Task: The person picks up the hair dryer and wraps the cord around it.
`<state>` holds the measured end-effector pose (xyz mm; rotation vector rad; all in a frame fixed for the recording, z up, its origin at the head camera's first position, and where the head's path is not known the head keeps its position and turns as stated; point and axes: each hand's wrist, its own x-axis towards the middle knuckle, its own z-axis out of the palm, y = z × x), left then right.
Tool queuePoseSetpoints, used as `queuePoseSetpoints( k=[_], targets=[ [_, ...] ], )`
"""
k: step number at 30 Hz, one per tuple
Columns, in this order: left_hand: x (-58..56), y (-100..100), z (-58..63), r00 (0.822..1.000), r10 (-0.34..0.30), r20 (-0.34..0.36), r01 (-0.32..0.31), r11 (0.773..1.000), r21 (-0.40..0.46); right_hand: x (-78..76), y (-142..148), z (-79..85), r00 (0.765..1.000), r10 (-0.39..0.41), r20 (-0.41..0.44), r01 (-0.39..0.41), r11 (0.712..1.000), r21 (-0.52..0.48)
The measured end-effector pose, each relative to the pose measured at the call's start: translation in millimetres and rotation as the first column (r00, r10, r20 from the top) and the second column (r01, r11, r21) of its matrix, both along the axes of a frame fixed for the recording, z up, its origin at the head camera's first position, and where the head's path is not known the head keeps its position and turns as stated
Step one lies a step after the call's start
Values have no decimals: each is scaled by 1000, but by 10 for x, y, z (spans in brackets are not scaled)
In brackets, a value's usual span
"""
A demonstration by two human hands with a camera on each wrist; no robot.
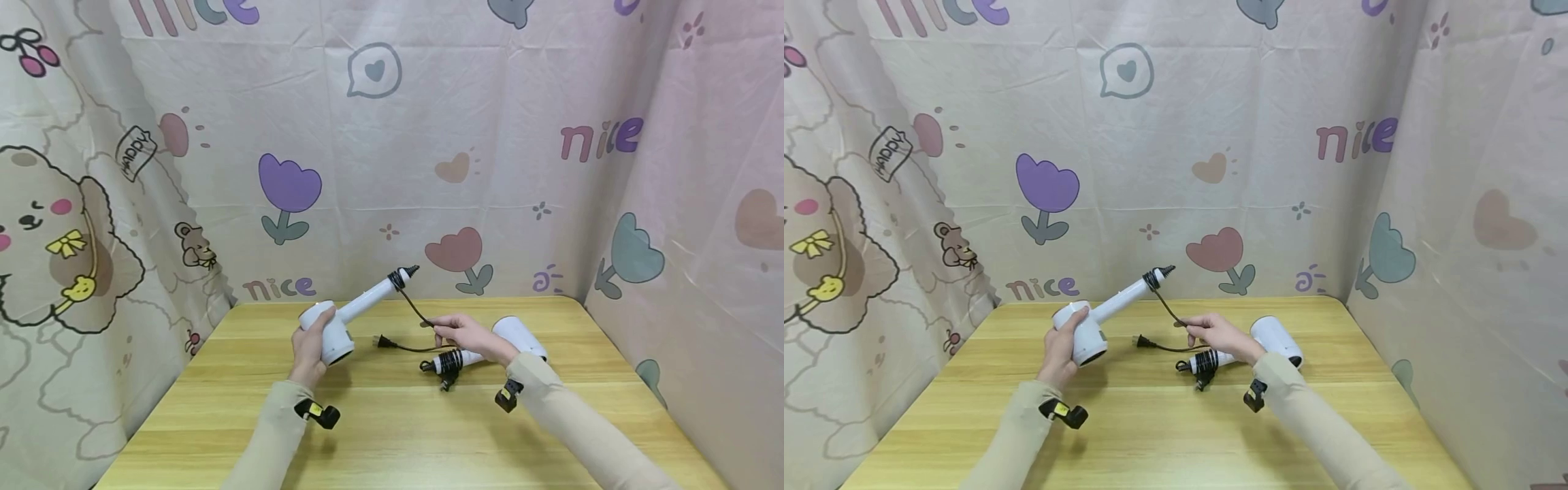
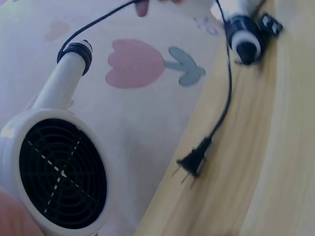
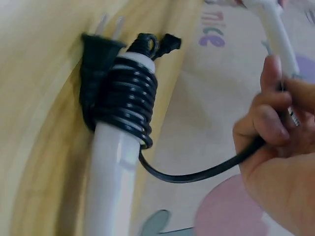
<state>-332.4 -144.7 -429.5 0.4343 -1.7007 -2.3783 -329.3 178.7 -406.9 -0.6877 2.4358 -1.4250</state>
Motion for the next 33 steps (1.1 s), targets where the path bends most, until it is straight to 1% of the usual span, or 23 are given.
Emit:
queuePoseSetpoints(
  k=[3,4,7,9,11,13,16,18,20,22,25,26,28,29,31,33],
  targets=[
    [12,43,28,999,-33,23,32,999,43,-59,58,-17,991,8,135,1,998,-65],
    [20,51,41,999,-44,28,42,998,52,-71,62,-15,986,14,166,-2,997,-75],
    [40,73,76,997,-73,41,69,994,87,-95,64,-12,974,32,224,-13,996,-86],
    [44,84,93,995,-89,53,82,990,116,-105,61,-12,973,24,228,-9,998,-69],
    [44,91,103,993,-100,59,92,987,132,-118,55,-18,980,-8,197,10,1000,-12],
    [41,94,107,992,-107,62,98,986,138,-138,50,-24,987,-56,153,47,997,59],
    [34,92,110,989,-140,57,131,983,132,-190,59,-23,988,-138,75,125,979,159],
    [30,90,107,981,-185,53,177,976,123,-231,88,-11,982,-188,32,177,963,204],
    [29,83,97,971,-234,49,227,967,117,-284,121,-5,976,-220,6,213,952,220],
    [36,76,88,959,-279,49,273,957,104,-336,153,2,970,-244,1,238,946,219],
    [44,69,73,942,-330,60,323,942,94,-392,183,17,960,-281,-2,276,942,189],
    [46,68,69,936,-345,64,339,936,90,-404,187,22,955,-296,-19,294,939,181],
    [50,65,61,927,-369,68,364,929,69,-425,186,35,941,-333,-62,339,926,165],
    [49,68,57,921,-383,67,379,923,62,-435,186,39,930,-356,-92,367,917,156],
    [54,76,56,913,-402,64,400,915,40,-457,179,52,898,-401,-184,428,891,148],
    [62,76,49,905,-421,62,421,907,6,-482,166,71,857,-439,-270,487,861,144]
  ],
)
